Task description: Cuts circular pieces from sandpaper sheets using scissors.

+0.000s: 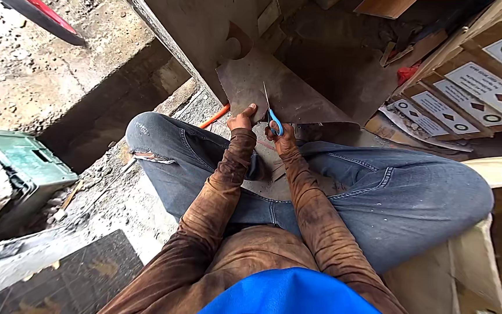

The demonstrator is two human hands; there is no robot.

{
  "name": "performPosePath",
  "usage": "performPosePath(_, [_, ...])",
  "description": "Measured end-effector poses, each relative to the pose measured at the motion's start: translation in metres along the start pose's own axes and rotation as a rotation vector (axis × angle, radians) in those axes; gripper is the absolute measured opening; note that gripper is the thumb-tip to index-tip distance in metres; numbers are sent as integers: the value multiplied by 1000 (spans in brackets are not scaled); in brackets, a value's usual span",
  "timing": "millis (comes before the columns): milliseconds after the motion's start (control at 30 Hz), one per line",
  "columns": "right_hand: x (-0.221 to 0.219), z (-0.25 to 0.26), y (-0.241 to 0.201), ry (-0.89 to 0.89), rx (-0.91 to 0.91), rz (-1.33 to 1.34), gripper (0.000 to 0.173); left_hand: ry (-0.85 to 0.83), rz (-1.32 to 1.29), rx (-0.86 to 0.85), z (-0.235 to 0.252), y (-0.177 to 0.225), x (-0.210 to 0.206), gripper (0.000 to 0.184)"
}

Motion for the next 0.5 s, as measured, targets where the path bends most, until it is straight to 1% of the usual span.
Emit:
performPosePath(167, [-1,0,2,3,22,-17,19,-34,-27,1,4,-5,4,58])
performPosePath(300, [-1,-2,5,-7,45,4,14,-14,-44,26,9,-6,5,59])
performPosePath(400, [4,-2,3,-18,1,-20,16,21,-22,49,13,-8,7,59])
performPosePath(500, [13,-3,6,-33,-27,-36,15,15,-25,68,14,-13,9,61])
Point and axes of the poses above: each hand's wrist, its own z-axis towards the middle knuckle, its own x-axis out of the back of the hand, y = z × x, the point moved 2 cm from there along z, towards the middle knuckle, and after that the axes turned 8 degrees about -z, right-handed, at the moved point
